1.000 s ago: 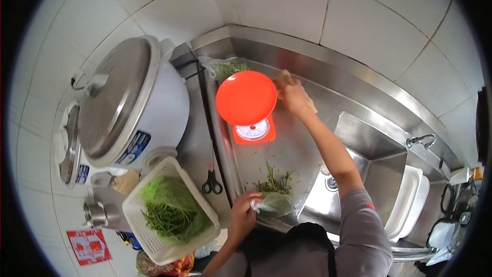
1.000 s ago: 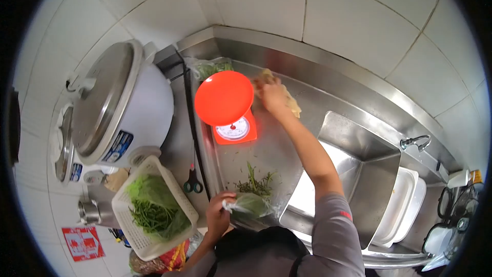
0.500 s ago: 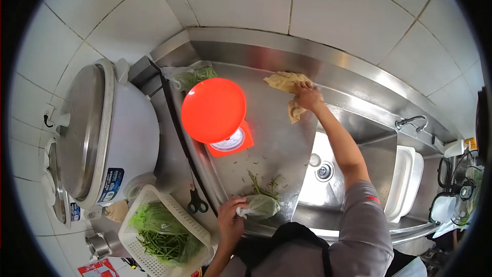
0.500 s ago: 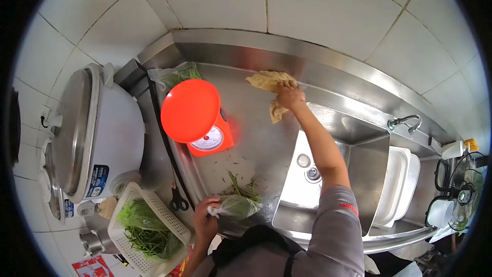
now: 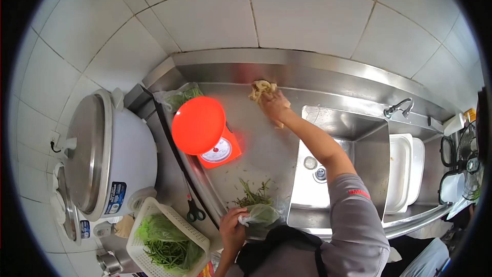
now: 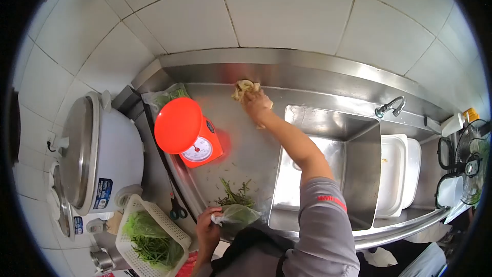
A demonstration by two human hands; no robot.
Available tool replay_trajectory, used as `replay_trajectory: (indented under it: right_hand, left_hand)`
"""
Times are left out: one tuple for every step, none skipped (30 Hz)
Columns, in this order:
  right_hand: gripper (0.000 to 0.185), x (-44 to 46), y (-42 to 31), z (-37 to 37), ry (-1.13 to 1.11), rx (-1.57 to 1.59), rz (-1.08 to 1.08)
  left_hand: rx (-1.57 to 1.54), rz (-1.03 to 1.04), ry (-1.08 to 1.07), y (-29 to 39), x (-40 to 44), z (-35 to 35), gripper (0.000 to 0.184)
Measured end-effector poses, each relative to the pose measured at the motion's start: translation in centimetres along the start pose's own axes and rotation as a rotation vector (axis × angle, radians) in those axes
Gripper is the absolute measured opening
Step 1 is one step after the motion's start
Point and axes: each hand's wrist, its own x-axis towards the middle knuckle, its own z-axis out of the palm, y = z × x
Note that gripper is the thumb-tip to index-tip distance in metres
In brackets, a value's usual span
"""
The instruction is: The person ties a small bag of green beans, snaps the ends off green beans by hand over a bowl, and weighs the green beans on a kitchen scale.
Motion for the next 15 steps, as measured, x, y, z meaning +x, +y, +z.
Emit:
replay_trajectory:
  right_hand:
    - [0.036,-1.0,0.9,-2.0,-0.187,-0.267,0.031]
    - [0.036,-2.1,2.8,-2.3,-0.201,-0.336,0.097]
    - [0.036,-4.1,4.9,-2.4,-0.226,-0.402,0.157]
    - [0.036,-6.4,7.5,-2.9,-0.092,-0.299,0.158]
    - [0.037,-8.1,10.8,-1.3,-0.086,-0.282,0.176]
    - [0.038,-11.1,12.5,-2.7,-0.083,-0.298,0.187]
    - [0.038,-13.0,15.1,-2.1,-0.098,-0.392,0.213]
    - [0.040,-14.6,17.4,-2.3,-0.094,-0.314,0.233]
    - [0.041,-15.8,18.6,-3.1,-0.109,-0.326,0.232]
    - [0.042,-16.6,19.2,-4.1,-0.123,-0.338,0.225]
    - [0.041,-16.9,19.8,-4.4,-0.073,-0.305,0.196]
    - [0.041,-16.7,19.9,-4.9,-0.021,-0.274,0.166]
    - [0.030,-16.0,19.3,-5.8,0.047,-0.244,0.140]
    - [0.022,-15.4,18.6,-6.6,0.112,-0.212,0.115]
    - [0.012,-14.4,17.5,-6.9,0.268,-0.166,0.092]
  left_hand:
    - [-0.001,0.006,0.003,0.0,-0.1,-0.2,0.019]
    - [-0.009,0.006,0.016,0.1,-0.1,0.0,0.020]
    - [-0.003,-0.011,0.030,0.4,-0.3,-0.1,0.020]
    - [0.007,-0.032,0.042,0.6,-0.5,-0.4,0.020]
    - [0.012,-0.046,0.062,0.8,-0.4,-0.7,0.021]
    - [0.018,-0.037,0.050,0.9,-0.3,-0.9,0.021]
    - [0.021,-0.026,0.047,0.9,-0.2,-1.2,0.022]
    - [0.030,-0.022,0.050,1.0,-0.2,-1.7,0.022]
    - [0.047,-0.015,0.073,1.4,-0.1,-2.2,0.024]
    - [0.095,0.015,0.076,1.9,0.3,-3.1,0.024]
    - [0.122,0.027,0.093,2.3,0.6,-4.2,0.025]
    - [0.146,0.039,0.113,2.6,1.0,-5.3,0.026]
    - [0.157,0.001,0.162,2.9,1.4,-6.5,0.026]
    - [0.166,-0.036,0.208,3.1,1.8,-7.8,0.025]
    - [0.178,-0.051,0.274,2.9,2.4,-9.2,0.023]
